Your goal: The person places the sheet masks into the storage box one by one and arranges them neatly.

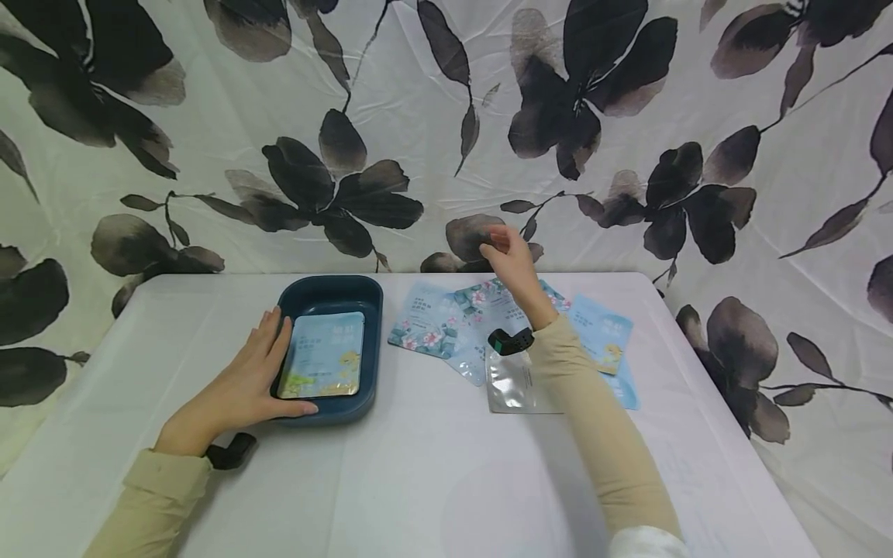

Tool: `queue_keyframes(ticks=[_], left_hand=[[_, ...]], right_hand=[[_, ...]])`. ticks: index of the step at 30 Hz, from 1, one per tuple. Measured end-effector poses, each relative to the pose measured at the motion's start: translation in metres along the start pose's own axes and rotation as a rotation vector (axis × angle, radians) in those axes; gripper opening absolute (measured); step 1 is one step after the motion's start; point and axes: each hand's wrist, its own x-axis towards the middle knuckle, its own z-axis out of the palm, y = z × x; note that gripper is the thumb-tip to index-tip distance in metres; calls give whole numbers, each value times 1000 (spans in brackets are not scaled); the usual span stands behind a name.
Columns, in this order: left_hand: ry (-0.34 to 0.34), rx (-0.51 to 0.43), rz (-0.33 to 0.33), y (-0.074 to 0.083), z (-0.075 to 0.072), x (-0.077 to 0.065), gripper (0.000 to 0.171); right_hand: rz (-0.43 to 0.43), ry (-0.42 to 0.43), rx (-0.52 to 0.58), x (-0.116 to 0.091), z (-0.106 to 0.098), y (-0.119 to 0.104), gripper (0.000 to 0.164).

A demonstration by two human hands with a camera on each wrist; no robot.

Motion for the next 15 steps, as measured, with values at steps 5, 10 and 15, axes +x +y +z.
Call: queue_keyframes(ticks=[5, 10, 15], left_hand=[[0, -2, -1, 0, 0, -1, 140], [6, -4, 2, 0, 0, -1, 140], [7, 3, 1, -1, 1, 0, 141]], right_hand=[[-13, 72, -23, 0, -16, 14, 45], [27, 144, 17, -4, -28, 27, 43], [99, 180, 43, -10, -33, 40, 42]])
